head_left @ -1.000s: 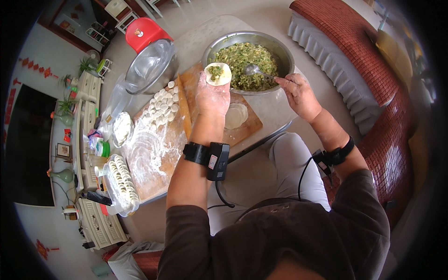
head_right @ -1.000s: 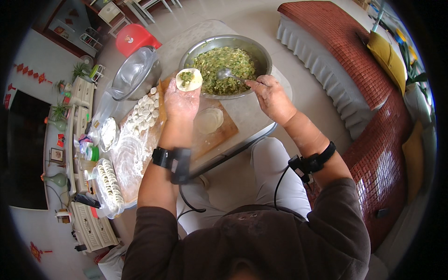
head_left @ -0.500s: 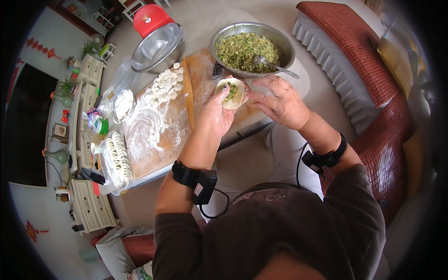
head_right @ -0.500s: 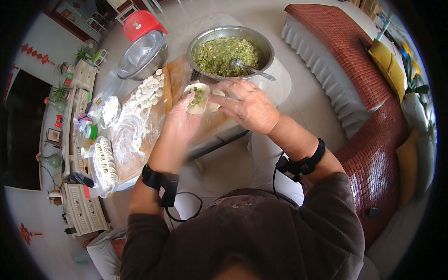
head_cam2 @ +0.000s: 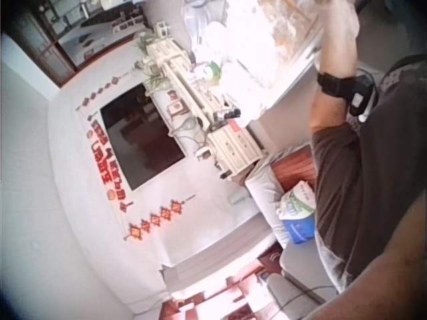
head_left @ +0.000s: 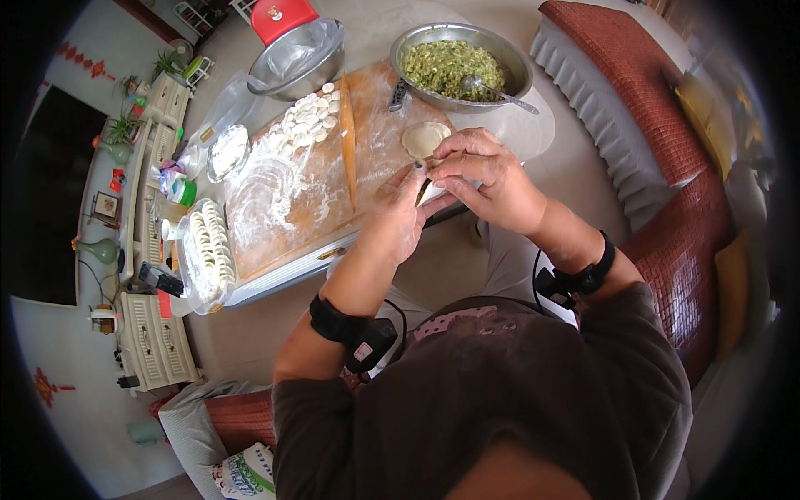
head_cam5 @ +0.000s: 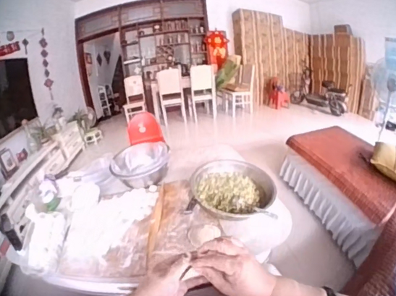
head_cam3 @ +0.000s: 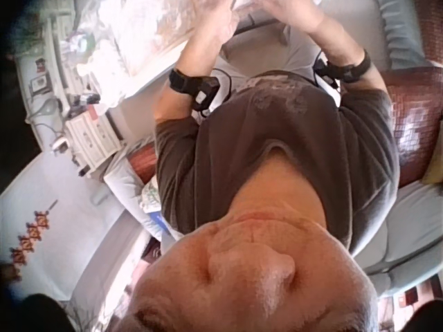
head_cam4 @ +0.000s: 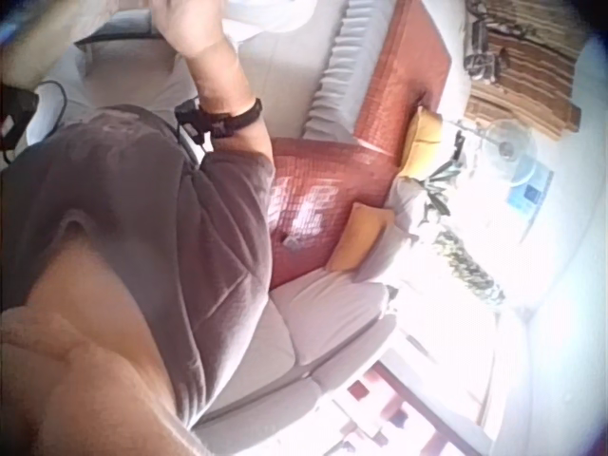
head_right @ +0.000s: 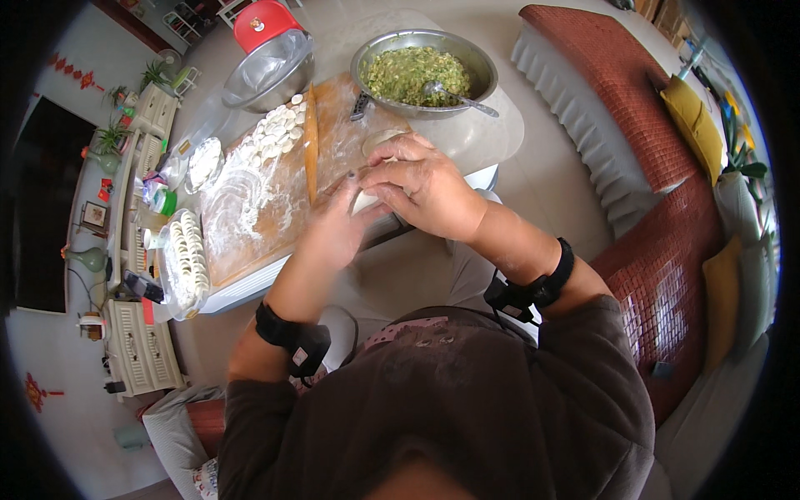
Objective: The person prepares dumplings by placing vegetable filling onto dough wrappers using a spoon and pinching the edges closed by hand.
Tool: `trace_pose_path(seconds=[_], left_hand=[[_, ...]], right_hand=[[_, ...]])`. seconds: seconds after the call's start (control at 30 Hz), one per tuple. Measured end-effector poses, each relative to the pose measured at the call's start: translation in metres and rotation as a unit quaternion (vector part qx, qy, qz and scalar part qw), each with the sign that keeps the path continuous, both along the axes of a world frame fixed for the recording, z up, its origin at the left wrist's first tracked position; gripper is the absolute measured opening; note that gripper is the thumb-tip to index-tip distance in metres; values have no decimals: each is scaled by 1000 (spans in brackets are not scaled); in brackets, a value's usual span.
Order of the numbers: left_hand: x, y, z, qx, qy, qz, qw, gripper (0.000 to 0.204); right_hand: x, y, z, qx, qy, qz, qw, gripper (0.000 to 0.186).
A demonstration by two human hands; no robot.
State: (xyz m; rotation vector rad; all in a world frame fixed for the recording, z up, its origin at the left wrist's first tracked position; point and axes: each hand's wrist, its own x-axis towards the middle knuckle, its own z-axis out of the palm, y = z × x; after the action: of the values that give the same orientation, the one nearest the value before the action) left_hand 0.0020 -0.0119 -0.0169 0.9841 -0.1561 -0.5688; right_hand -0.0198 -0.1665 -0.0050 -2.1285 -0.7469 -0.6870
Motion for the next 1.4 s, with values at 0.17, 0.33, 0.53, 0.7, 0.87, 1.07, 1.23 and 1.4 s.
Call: trace_pose_path(seconds=[0.17, 0.33, 0.53, 0.7, 0.87, 1.07, 1.23, 1.4], left_hand=[[-8, 8, 3, -36, -23, -38, 998, 42], [-15, 9, 10, -5, -31, -22, 999, 49], [-23, 10, 19, 30, -25, 25, 999, 54], [-20, 16, 14, 6, -68, -4, 998, 50], [-22, 20, -1, 59, -181, 39, 981, 38], [-24, 24, 2, 43, -135, 118, 983, 28], [-24, 26, 0, -25, -138, 124, 982, 25], [-27, 24, 2, -7, -150, 113, 982, 22]], right_hand=[[-2, 8, -3, 48, 27, -33, 998, 13], [-8, 14, -3, 73, 32, -60, 995, 12], [-11, 20, -1, 48, 40, -65, 996, 12], [-15, 18, 3, 48, 43, -37, 997, 9], [-12, 17, 4, 45, -12, -48, 998, 8], [-21, 22, 8, 119, 8, -57, 991, 27], [-26, 9, -2, 230, 246, -10, 941, 32], [-30, 7, 6, 212, 235, -34, 948, 18]])
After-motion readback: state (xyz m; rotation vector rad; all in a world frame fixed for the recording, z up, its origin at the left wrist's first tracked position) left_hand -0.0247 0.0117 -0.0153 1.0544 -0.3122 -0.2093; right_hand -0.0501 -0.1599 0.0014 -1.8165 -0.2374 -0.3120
